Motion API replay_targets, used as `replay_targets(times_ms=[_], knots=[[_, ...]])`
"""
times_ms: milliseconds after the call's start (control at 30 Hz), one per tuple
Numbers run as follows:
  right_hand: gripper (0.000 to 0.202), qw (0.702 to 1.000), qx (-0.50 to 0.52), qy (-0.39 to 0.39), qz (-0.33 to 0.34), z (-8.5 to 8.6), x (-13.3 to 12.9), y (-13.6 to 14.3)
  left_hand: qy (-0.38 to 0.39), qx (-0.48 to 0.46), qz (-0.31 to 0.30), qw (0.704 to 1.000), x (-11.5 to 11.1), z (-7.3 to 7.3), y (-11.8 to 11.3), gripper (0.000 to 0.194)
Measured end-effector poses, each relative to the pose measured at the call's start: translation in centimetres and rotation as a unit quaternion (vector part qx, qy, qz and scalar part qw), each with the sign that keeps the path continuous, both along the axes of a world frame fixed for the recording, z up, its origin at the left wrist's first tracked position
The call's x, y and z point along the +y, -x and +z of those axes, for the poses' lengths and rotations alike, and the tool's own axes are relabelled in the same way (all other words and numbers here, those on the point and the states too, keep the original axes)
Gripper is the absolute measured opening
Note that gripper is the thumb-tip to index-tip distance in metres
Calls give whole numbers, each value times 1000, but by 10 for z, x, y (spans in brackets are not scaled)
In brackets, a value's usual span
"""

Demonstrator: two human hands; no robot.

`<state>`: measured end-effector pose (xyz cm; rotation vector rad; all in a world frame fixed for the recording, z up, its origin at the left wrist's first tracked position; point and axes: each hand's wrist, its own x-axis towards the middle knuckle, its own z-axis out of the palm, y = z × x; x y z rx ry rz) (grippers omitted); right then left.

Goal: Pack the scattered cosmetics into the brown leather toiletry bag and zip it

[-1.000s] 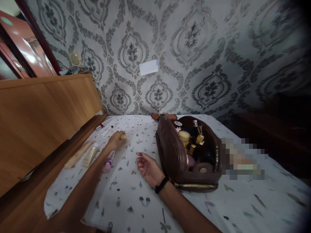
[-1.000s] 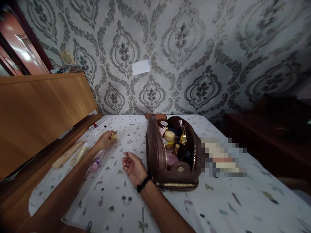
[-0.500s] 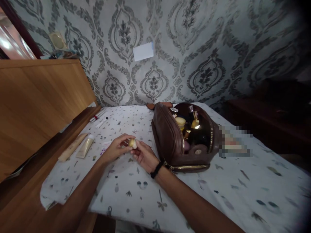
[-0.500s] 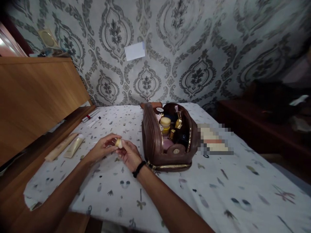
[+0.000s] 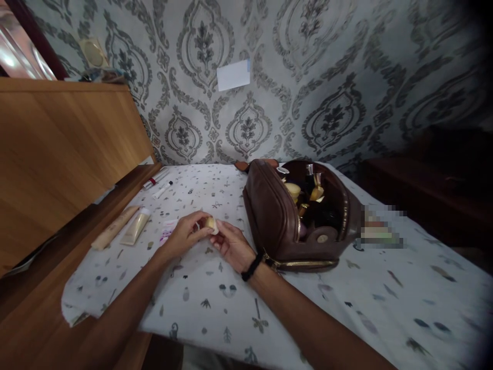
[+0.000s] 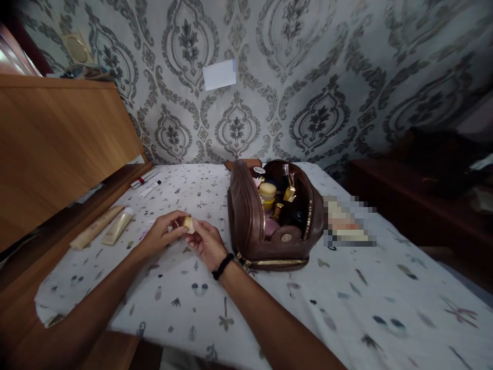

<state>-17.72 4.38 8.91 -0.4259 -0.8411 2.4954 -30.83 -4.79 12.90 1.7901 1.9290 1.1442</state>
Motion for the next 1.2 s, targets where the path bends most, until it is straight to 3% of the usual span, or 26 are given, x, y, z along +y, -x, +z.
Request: replay_targets(times_ms=[200,367,533,733,967,1100,1200], knots=[[37,999,-7,-36,23,1,0,-2,-41,19,-56,997,-1,-1,3,37],[39,999,1,-42,14,1,-1,-2,-29,5,-16,999,-2,1,-1,35],[39,998,0,-58,32,2,-1,-3,-60,10,-30,998,-3,2,-4,28],[41,998,-2,-32,49,2,-1,-3,-55,22,-11,998,-5,2,-5,29],[39,998,-12,53,39,1,4,1,-61,22,-4,998,-2,0,-7,30],[39,997,-7,73,40,-1,6,2,-53,-32,39,997,1,-4,-8,34],[37,996,4,81,40,-3,7,2,-57,-90,69,992,9,9,-15,39]])
